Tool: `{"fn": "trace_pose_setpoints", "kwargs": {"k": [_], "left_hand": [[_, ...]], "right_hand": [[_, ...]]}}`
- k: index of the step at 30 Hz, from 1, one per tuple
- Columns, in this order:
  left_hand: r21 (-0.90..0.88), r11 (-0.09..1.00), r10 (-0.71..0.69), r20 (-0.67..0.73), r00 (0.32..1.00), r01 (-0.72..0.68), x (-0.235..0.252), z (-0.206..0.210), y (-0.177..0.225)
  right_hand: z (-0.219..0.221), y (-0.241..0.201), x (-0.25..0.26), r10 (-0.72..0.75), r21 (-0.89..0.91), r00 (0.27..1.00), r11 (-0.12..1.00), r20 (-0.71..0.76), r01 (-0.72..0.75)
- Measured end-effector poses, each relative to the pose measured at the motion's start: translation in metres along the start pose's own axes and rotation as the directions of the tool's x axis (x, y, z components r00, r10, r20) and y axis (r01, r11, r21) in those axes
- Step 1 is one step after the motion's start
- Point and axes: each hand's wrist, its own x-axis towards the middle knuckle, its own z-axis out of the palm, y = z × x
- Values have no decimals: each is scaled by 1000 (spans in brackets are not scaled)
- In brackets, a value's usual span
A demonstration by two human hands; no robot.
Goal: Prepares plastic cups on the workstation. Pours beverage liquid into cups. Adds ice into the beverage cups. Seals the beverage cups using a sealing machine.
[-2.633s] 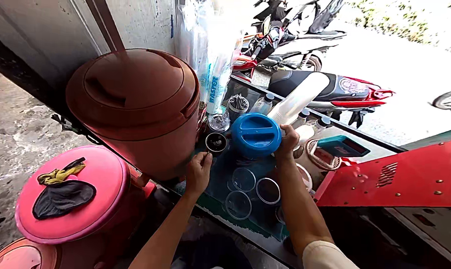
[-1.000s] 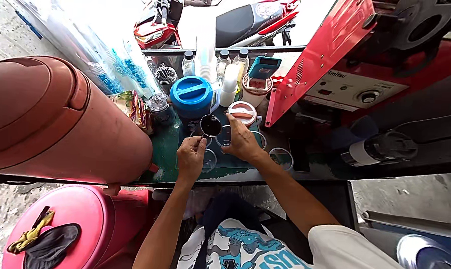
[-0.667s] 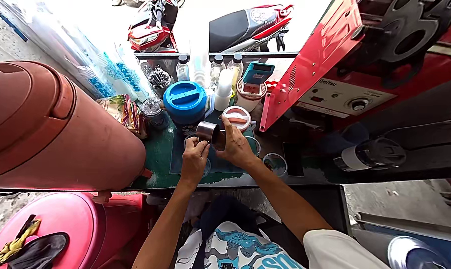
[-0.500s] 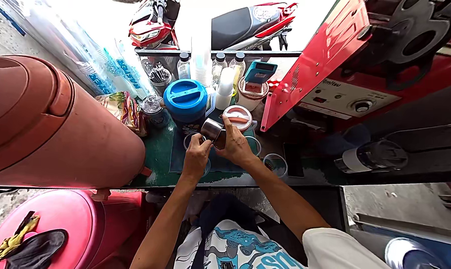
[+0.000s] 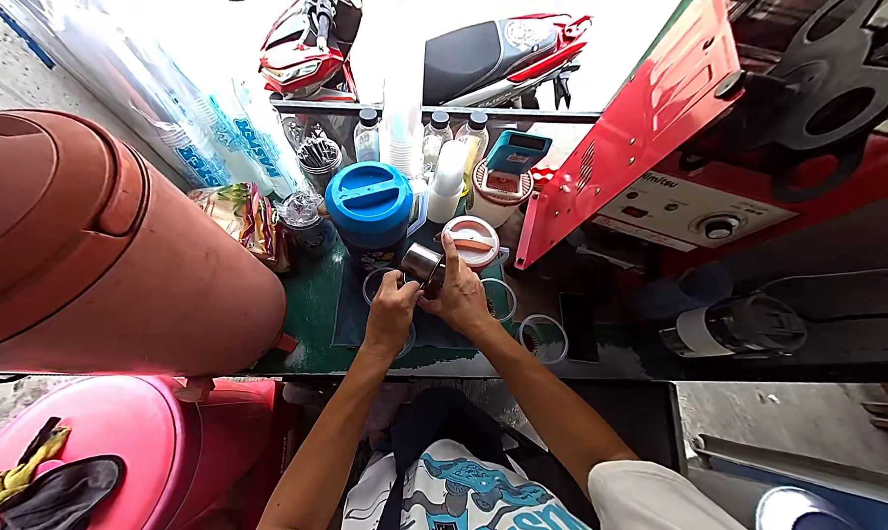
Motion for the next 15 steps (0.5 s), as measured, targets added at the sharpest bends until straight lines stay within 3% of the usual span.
{"fn": "trace_pose_setpoints", "kwargs": {"k": [5,8,11,15], "left_hand": [[-132,984,-137,-123,983,121,-13,-28,3],[-205,955,-254,-192,948,214,-32,-58,2],[-324,890,-401,-226,888,319,-50,-87,-2],[-417,834,-499,-288,817,362,-60,-115,-18]], "right_hand": [[-42,-9,9,105,-113,953,991,285,-75],[-71,-4,36,-31,169,995,985,93,15],[-69,-11,95,-33,315,997,947,-72,54],[-21,-12,172,36,472,999,880,29,-45]]}}
